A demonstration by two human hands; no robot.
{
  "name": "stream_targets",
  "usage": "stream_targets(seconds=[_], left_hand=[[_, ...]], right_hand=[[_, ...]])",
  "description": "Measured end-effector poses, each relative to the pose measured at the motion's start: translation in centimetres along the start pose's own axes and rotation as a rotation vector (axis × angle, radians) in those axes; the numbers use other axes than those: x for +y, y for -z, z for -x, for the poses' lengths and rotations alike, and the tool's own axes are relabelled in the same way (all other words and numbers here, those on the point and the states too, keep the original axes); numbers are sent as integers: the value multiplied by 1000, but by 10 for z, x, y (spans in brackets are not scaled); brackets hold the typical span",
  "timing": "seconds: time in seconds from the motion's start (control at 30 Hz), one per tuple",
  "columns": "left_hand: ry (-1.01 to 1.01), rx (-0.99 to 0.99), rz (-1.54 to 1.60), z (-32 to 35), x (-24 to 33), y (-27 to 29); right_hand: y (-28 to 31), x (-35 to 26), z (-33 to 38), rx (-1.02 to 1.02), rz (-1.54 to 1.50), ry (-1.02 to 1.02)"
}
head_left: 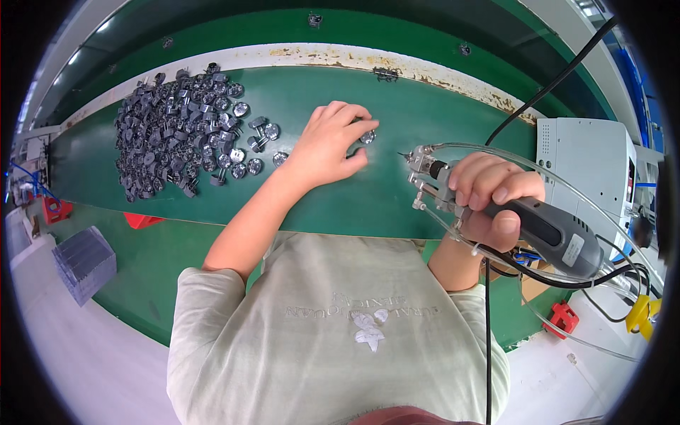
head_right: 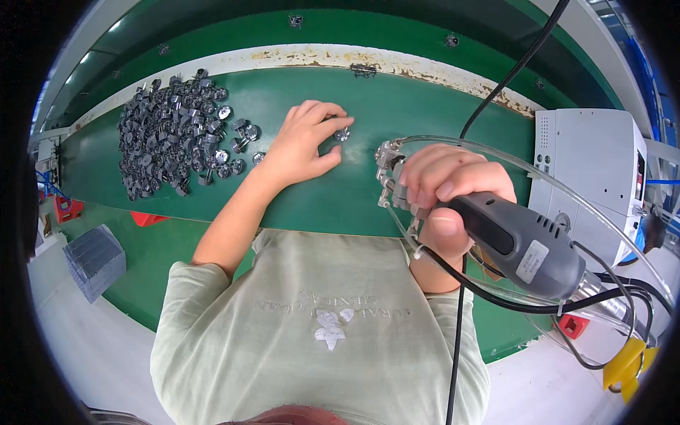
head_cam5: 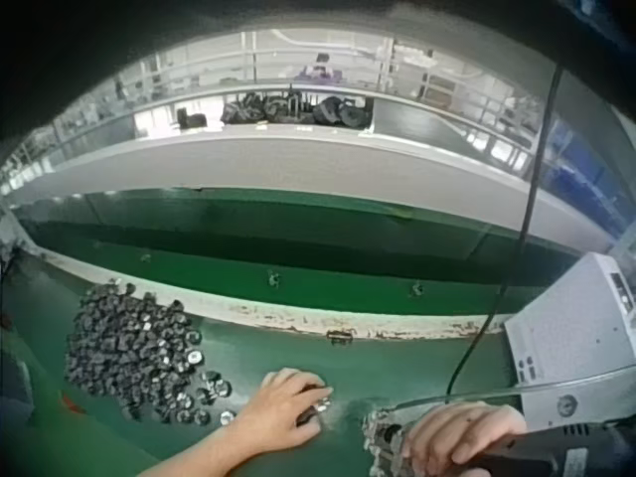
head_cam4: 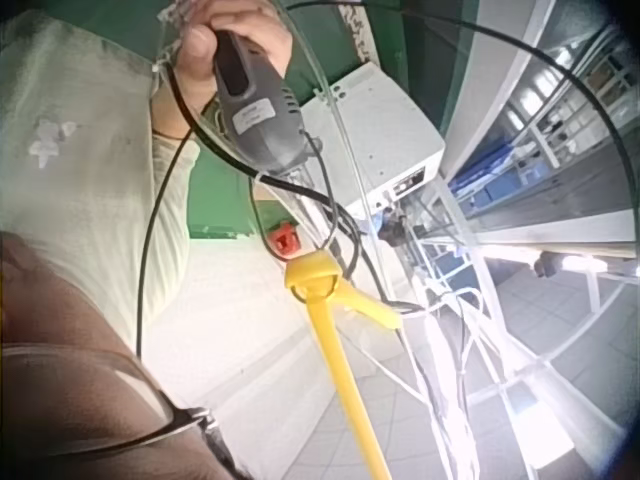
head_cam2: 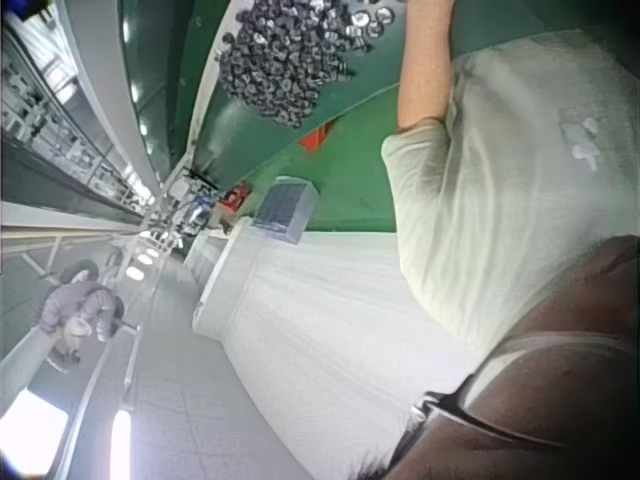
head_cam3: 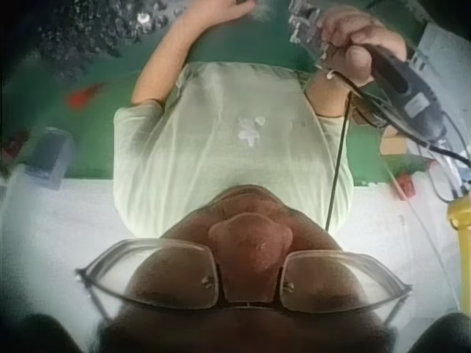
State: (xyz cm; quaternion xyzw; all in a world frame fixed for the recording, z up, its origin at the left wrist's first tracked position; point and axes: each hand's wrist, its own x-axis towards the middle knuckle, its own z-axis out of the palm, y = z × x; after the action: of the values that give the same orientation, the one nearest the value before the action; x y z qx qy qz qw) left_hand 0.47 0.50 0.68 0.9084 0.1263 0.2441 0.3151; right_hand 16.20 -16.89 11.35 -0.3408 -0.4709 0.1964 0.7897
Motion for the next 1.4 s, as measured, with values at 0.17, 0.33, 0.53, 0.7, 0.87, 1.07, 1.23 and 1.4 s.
stream_targets(seconds=[0.17,0.33,0.53,0.7,0.87,1.07,1.23,1.4], left_hand=[[3,-169,53,9,2,-7],[-15,-143,87,8,6,-8],[-33,-156,66,9,2,-7],[-31,-159,68,10,1,-6],[-36,-166,68,10,1,-6],[-23,-175,70,10,2,-6],[-28,-169,75,11,0,-6],[-28,-180,69,10,0,-7]], right_hand=[[5,2,-5,-159,42,-34],[-1,14,2,-110,82,-65],[-4,16,2,-116,73,-83],[-4,19,3,-111,91,-93],[-6,22,4,-92,107,-89],[-10,22,3,-101,142,-87],[-13,21,4,-117,166,-78],[-18,23,5,-22,96,-75]])
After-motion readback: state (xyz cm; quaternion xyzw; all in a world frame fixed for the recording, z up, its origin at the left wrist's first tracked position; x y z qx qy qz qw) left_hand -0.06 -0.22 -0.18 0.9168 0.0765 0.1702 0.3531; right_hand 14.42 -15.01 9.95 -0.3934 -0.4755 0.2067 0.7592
